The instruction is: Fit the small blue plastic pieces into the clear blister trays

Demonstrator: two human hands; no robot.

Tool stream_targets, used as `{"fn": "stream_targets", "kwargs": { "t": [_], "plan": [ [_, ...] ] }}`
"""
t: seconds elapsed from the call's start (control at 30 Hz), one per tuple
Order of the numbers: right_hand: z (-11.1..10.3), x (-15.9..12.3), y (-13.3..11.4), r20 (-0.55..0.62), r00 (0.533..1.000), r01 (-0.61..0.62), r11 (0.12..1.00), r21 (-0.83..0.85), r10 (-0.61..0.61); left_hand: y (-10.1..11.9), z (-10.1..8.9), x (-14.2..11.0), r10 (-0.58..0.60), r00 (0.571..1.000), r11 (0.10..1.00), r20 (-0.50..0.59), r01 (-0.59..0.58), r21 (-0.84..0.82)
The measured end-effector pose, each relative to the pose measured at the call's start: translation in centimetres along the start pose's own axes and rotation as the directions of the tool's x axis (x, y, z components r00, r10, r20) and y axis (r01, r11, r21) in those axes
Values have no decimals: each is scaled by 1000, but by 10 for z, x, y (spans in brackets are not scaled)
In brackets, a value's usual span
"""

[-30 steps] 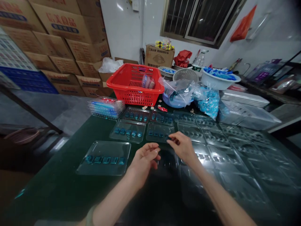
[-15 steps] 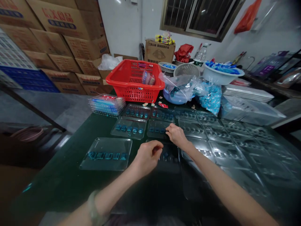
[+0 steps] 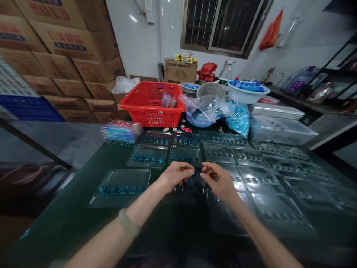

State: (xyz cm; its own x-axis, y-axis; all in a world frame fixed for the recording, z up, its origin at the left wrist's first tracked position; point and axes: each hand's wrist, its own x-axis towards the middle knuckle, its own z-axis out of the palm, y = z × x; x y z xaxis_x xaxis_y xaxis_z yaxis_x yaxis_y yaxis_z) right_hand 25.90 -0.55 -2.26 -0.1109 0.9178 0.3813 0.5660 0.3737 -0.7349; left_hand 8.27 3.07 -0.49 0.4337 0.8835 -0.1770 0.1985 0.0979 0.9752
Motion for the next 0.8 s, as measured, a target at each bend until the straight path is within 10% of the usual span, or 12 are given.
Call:
{"fn": "stream_targets", "kwargs": {
  "t": [0.27, 0.6, 0.8],
  "plan": [
    [16, -17, -32, -32, 997, 70, 989, 129, -66, -8, 13, -18, -86, 993, 889, 75, 110, -444],
    [18, -27, -35, -88, 996, -6, 973, 232, 27, -7, 31, -28, -55, 997, 808, -57, 11, -589],
    [4, 14, 5, -110, 993, -45, 993, -106, 33, -8, 27, -29, -68, 988, 853, -141, -16, -522]
  ]
}}
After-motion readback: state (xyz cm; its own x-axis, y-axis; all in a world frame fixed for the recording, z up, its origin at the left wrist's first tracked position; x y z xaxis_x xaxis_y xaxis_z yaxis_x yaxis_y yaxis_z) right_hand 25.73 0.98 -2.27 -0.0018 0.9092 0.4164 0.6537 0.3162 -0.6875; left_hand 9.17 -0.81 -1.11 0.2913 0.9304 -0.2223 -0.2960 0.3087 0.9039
